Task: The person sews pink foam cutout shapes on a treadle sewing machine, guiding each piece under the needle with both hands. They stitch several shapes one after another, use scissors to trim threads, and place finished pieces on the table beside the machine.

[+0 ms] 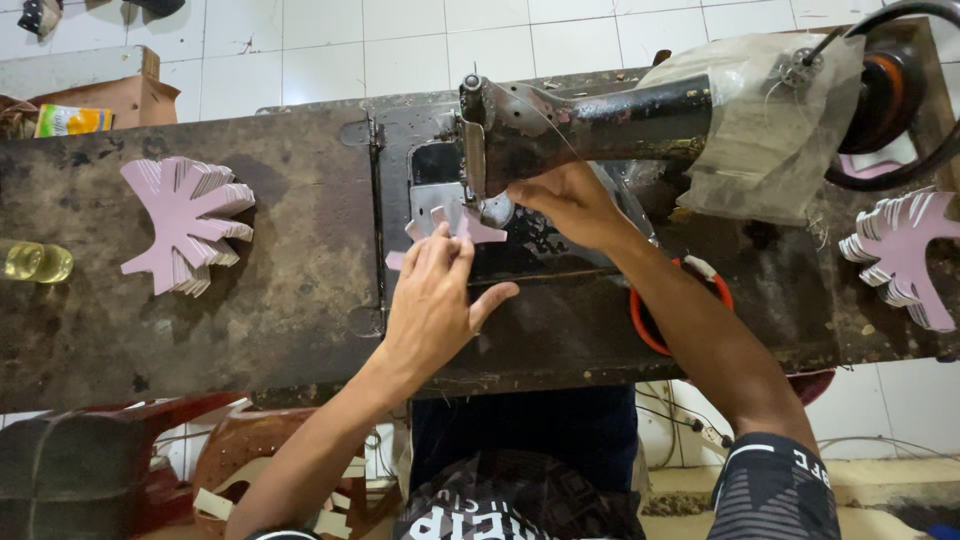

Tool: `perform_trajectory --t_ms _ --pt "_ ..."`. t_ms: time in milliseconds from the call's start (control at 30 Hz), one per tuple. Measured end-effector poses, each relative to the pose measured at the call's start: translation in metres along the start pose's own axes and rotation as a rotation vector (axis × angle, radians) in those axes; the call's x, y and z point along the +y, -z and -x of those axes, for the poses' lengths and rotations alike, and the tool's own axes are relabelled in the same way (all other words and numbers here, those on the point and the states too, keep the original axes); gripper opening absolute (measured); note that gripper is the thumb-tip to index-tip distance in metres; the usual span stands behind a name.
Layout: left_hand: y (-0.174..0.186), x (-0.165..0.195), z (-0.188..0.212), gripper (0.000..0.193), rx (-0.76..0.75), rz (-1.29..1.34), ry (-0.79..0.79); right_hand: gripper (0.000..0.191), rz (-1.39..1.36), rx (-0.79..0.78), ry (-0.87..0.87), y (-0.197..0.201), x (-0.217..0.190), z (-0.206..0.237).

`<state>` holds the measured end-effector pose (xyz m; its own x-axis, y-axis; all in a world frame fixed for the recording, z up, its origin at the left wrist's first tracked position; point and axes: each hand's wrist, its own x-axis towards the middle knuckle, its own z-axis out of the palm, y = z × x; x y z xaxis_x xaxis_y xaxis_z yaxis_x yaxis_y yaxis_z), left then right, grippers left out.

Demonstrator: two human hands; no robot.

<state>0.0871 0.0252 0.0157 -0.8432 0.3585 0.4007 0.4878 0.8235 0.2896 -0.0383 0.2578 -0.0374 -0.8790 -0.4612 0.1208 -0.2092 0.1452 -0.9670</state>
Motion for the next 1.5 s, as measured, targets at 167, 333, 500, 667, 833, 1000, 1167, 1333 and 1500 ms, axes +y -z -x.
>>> perform_trajectory --t_ms 167,333,500,667,833,1000,1167,1333,1500 --pt "-0.009 0.008 0.001 0.061 0.026 -0.030 0.005 0.040 -0.005 -0.003 0.015 -0.001 -0.006 0.000" --pt "-0.017 0.005 -0.001 0.047 0.032 -0.049 -0.007 0.042 -0.011 -0.014 -0.016 0.000 -0.007 0.000" --pt "-0.017 0.005 -0.002 0.047 0.041 -0.048 -0.004 0.020 -0.194 -0.056 0.062 -0.002 -0.008 -0.001" --pt "-0.013 0.005 -0.006 0.044 0.026 -0.106 -0.022 0.045 0.013 -0.016 0.075 0.002 -0.010 0.001" --pt "-0.011 -0.006 -0.011 0.046 0.002 -0.118 -0.002 0.046 0.063 -0.005 0.010 0.001 -0.010 0.001" --pt "-0.015 -0.028 -0.021 0.037 -0.010 -0.124 0.052 0.046 0.039 -0.025 -0.030 0.001 -0.012 0.000" --pt "-0.026 -0.048 -0.035 0.030 0.040 -0.074 0.037 0.046 0.006 -0.020 0.027 0.000 -0.015 0.001" --pt "-0.031 -0.058 -0.042 0.032 0.080 0.053 0.008 0.045 -0.008 -0.015 0.022 0.000 -0.015 0.002" --pt "-0.027 -0.052 -0.038 0.043 0.077 0.152 0.037 0.047 0.041 -0.009 0.041 0.001 -0.021 0.002"
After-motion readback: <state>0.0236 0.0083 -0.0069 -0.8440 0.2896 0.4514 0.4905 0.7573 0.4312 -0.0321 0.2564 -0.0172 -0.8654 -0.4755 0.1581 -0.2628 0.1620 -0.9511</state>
